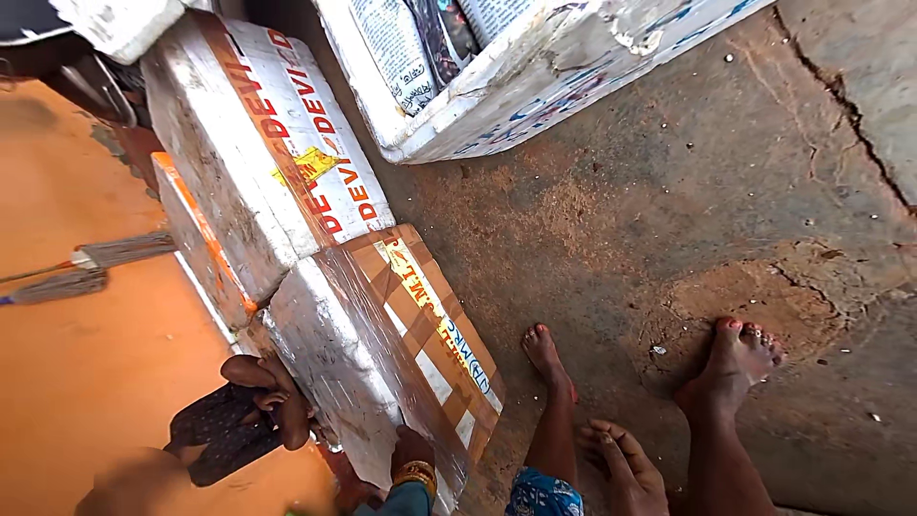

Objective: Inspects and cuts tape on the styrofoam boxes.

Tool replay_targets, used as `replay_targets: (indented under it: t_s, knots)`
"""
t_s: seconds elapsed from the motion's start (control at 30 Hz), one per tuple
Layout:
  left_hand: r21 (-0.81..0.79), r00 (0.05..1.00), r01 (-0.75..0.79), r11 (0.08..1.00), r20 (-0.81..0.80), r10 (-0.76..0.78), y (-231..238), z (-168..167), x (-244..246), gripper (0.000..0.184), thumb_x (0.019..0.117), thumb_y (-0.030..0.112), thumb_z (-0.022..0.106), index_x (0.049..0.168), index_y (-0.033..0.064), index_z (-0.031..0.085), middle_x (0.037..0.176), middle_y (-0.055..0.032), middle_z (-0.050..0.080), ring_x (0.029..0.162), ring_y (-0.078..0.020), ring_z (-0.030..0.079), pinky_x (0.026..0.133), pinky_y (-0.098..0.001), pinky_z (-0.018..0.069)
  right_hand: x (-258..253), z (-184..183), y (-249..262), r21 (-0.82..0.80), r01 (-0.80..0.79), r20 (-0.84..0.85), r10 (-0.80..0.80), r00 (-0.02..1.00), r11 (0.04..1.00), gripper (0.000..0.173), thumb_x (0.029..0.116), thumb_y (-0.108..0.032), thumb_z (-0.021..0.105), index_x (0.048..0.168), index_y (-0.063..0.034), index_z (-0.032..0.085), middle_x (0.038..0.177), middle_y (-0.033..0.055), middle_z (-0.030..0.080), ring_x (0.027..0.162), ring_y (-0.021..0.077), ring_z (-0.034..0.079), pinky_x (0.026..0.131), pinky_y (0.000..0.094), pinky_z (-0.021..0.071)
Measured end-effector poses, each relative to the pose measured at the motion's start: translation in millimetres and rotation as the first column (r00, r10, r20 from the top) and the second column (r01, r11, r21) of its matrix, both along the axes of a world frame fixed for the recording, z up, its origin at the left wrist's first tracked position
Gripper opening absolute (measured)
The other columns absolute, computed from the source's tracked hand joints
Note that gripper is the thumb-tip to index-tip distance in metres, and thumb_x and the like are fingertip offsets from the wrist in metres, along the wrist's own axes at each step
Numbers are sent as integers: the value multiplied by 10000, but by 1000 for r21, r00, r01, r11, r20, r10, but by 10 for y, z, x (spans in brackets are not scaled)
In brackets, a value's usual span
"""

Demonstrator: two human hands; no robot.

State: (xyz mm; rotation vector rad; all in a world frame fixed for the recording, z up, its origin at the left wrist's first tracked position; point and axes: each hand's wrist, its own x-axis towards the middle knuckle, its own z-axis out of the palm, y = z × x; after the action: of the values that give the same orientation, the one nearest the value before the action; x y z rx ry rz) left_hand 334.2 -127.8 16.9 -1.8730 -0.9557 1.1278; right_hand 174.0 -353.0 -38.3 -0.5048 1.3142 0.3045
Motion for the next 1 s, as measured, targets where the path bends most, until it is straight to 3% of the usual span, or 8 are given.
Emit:
replay_targets:
  t_s: [0.07, 0.13, 0.2, 0.3, 0.4, 0.57, 0.73, 1.0]
  knots:
    - [31, 998, 58, 998, -36, -57, 91, -45, 90, 540, 1032, 144, 529, 1519, -27, 372, 1347, -217, 648, 1254, -312, 653, 1051, -452, 527, 2, -19, 16, 8, 15, -3, -15, 1000, 1000, 271, 1036, -51, 369, 1144, 59, 592, 957, 30, 696, 831, 68, 698, 776, 241, 591]
    - [-45, 999, 30, 999, -25, -31, 32, -11, 269, 495, 1006, 103, 561, 1452, -73, 437, 1298, -232, 656, 1174, -311, 683, 1013, -455, 545, 7, -14, 36, 7, 18, 2, -18, 1000, 1000, 263, 1029, -49, 381, 1145, 46, 597, 952, 17, 700, 831, 62, 701, 776, 243, 596]
    - [-203, 997, 35, 979, 71, -21, -218, 115, 459, 420, 1055, 100, 458, 1421, -106, 457, 1238, -272, 654, 1087, -354, 684, 942, -493, 554, -19, 9, 54, -6, 5, 17, -5, 1000, 1000, 272, 1020, -52, 384, 1151, 50, 599, 956, 17, 700, 840, 63, 703, 777, 254, 603]
    - [-297, 961, 270, 916, 139, -239, -610, 132, 1009, 439, 1127, 190, 333, 1464, -73, 434, 1186, -289, 677, 1048, -400, 708, 927, -537, 565, -33, -31, 110, -31, -2, 45, 3, 999, 1000, 265, 1022, -52, 377, 1137, 50, 592, 945, 0, 703, 836, 50, 705, 781, 254, 605]
    - [-188, 917, 393, 900, 148, -370, -539, -9, 1720, 469, 1119, 210, 375, 1500, -64, 371, 1220, -283, 676, 1115, -406, 696, 994, -541, 540, -68, -22, 194, -21, -30, 53, 31, 998, 999, 253, 1031, -57, 380, 1133, 36, 591, 946, -16, 697, 834, 44, 700, 783, 256, 603]
    - [11, 817, 531, 847, 258, -516, -326, -207, 2557, 485, 1016, 126, 559, 1444, -52, 420, 1219, -291, 677, 1157, -417, 685, 984, -565, 542, -99, -81, 293, -19, -64, 58, 65, 996, 998, 239, 1031, -63, 383, 1124, 19, 587, 938, -31, 697, 847, 39, 699, 796, 253, 598]
    - [69, 807, 541, 838, 236, -541, -343, -307, 2705, 484, 1032, 154, 544, 1448, -58, 414, 1254, -281, 662, 1192, -389, 674, 991, -526, 547, -73, -84, 361, -33, -79, 39, 80, 996, 996, 233, 1028, -49, 384, 1112, 17, 591, 933, -26, 707, 841, 42, 707, 788, 246, 602]
    - [138, 824, 507, 851, 211, -525, -372, -299, 2540, 452, 1061, 162, 486, 1470, -13, 402, 1246, -245, 681, 1192, -362, 681, 966, -504, 561, -54, -113, 365, -59, -69, 72, 74, 995, 996, 224, 1025, -53, 379, 1098, -3, 584, 929, -54, 702, 828, 24, 700, 777, 235, 599]
